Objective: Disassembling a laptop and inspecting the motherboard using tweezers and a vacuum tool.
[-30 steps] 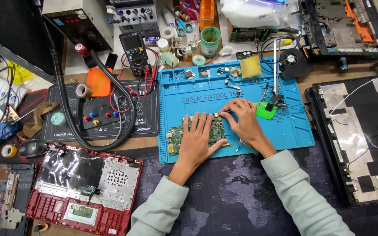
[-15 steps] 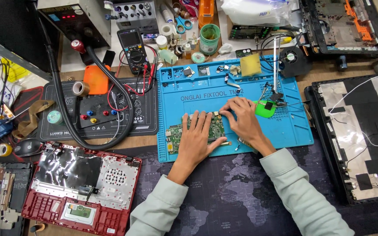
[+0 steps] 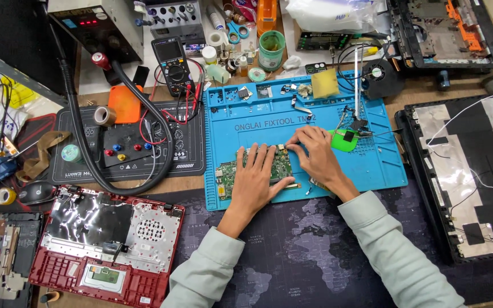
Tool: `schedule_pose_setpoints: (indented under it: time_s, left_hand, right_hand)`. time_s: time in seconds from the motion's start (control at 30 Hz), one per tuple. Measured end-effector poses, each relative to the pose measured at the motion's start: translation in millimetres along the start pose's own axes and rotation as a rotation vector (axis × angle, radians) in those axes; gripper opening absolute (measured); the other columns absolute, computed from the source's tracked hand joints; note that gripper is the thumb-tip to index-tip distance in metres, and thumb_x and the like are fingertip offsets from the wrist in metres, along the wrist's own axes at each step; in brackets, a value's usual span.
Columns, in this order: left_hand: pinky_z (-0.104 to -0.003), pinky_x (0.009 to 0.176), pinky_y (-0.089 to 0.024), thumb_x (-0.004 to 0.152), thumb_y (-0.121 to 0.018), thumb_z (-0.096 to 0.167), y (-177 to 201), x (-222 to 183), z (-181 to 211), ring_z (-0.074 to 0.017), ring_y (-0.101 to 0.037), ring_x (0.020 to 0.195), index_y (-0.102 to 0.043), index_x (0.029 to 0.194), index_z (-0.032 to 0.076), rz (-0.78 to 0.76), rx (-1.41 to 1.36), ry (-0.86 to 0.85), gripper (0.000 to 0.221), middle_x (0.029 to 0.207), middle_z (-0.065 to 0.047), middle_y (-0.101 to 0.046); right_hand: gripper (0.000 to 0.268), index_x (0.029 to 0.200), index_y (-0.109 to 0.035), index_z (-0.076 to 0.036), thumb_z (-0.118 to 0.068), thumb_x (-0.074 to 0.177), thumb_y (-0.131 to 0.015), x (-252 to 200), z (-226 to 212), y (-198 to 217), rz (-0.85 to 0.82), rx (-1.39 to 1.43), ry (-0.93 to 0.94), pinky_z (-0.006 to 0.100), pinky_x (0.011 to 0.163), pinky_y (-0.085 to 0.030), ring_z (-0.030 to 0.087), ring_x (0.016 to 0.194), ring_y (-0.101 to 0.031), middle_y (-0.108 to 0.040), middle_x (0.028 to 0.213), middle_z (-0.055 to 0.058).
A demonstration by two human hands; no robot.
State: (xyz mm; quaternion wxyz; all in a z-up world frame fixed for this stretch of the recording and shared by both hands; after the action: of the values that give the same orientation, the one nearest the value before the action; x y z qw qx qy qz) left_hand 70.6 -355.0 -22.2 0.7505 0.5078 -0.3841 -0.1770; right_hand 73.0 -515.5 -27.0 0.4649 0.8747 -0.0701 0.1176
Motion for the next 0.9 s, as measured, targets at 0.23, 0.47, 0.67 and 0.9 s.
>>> schedule_pose_setpoints:
  time_s: [0.23,0.47,0.67,0.9]
  left_hand:
    - [-0.059,0.119,-0.025,0.094,-0.05,0.073,3.8,2.3,-0.1,-0.0333,-0.051,0.133,-0.057,0.14,0.007,-0.025,0.0,0.004,0.08,0.132,-0.017,-0.058]
    - [-0.06,0.119,-0.025,0.093,-0.052,0.073,3.3,1.2,-1.0,-0.0344,-0.052,0.133,-0.056,0.141,0.007,-0.024,-0.013,0.013,0.082,0.132,-0.017,-0.058]
    - [-0.06,0.119,-0.025,0.093,-0.052,0.073,1.1,-1.1,0.4,-0.0349,-0.051,0.133,-0.056,0.141,0.007,-0.019,-0.014,0.004,0.081,0.132,-0.017,-0.058]
    - [-0.06,0.12,-0.024,0.093,-0.054,0.071,1.4,0.2,0.9,-0.0353,-0.052,0.132,-0.056,0.14,0.007,-0.007,-0.037,0.012,0.08,0.132,-0.017,-0.059]
  right_hand:
    - [0.009,0.102,-0.067,-0.018,-0.023,0.107,-0.062,3.0,-0.7,-0.2,-0.009,-0.005,-0.016,0.062,0.111,-0.035,0.022,0.119,-0.06,-0.058,0.102,-0.002]
    - [0.009,0.103,-0.067,-0.015,-0.019,0.108,-0.06,1.1,-7.7,4.5,-0.011,0.018,0.019,0.065,0.111,-0.035,0.025,0.12,-0.059,-0.058,0.103,0.0]
    - [0.009,0.103,-0.066,-0.017,-0.02,0.108,-0.06,0.9,-1.5,-0.4,-0.016,0.004,0.014,0.063,0.111,-0.034,0.022,0.117,-0.059,-0.057,0.102,-0.001]
    - [0.008,0.101,-0.065,-0.018,-0.024,0.107,-0.062,-2.6,4.8,-1.1,-0.022,0.014,0.035,0.061,0.111,-0.033,0.022,0.123,-0.058,-0.059,0.105,-0.002]
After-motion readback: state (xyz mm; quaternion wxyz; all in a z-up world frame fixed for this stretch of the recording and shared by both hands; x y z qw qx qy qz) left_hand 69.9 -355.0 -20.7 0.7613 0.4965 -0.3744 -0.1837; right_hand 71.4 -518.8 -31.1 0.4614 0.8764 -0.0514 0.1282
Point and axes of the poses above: each hand's wrist, its own x-axis towards the middle knuckle, its own y-axis out of the back of the hand, z = x × y, the point moved 8 cm from there along x, towards the middle knuckle
